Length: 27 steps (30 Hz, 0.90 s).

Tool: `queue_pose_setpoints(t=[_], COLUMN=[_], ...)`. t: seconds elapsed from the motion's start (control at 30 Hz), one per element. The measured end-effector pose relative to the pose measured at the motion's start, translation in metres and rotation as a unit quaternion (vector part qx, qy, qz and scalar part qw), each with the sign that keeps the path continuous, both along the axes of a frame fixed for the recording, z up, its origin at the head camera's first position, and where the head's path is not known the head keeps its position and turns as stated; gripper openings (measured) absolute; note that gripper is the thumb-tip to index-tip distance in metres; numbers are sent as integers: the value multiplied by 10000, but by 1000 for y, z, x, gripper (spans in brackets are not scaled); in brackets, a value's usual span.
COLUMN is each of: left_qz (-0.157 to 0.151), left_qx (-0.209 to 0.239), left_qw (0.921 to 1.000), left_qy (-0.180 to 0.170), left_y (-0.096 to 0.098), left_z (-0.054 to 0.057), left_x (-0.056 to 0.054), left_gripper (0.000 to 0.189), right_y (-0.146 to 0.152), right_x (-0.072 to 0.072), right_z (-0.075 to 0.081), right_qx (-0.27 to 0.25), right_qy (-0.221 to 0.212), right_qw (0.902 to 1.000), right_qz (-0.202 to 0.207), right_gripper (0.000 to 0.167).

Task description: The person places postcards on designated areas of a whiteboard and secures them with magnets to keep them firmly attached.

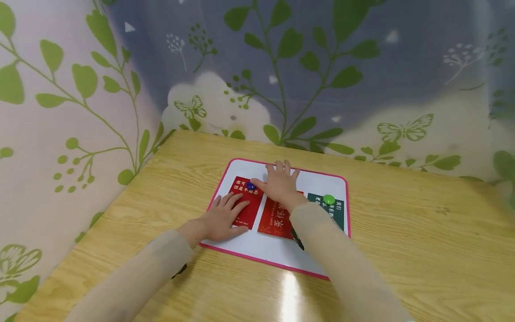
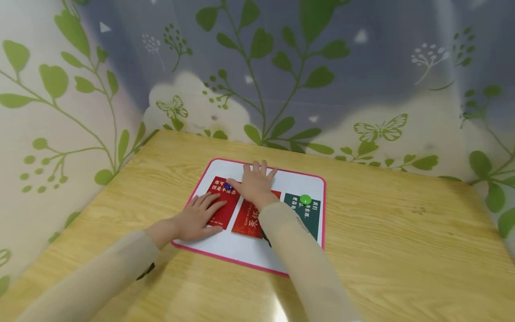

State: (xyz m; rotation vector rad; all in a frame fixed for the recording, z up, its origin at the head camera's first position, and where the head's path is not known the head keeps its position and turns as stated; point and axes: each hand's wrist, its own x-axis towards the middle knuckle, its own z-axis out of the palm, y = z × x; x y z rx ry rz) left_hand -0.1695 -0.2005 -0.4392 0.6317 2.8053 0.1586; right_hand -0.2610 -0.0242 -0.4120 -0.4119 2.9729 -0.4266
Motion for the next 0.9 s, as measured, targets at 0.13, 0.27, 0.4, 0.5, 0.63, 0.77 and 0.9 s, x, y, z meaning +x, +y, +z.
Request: queue_pose_setpoints(t=[0.13,0.27,0.4,0.5,0.63,0.77,0.9], left_qz=[50,92,65,45,60,82,82], left_qx=[113,149,195,181,394,512,580], left_qw=[9999,9998,9998,9998,9992,9984,9979], left_qy=[-37,-41,-29,-13,87,228,270], left_y=[0,-1,-3,-4,-2,6,17], left_z=[0,1,2,2,4,11,19], left_x=[0,-1,-2,-3,-8,-17,-25], left_gripper=[76,77,79,80,81,81,81], right_y=[12,24,37,46,59,74,87], right_x=[-2,-3,-4,-3,-4,-3,-1], right_z=[1,5,10,12,15,17,18], right_qx=[-98,-142,-209,-241,-277,-270,-189], right_qy=[-47,-74,-84,-77,-68,-43,15], right_qw=[9999,9998,9996,9995,9993,9994,9997], right_qz=[-102,-126,-176,-207,-236,-213,-180], right_gripper=[80,79,79,79,79,79,79])
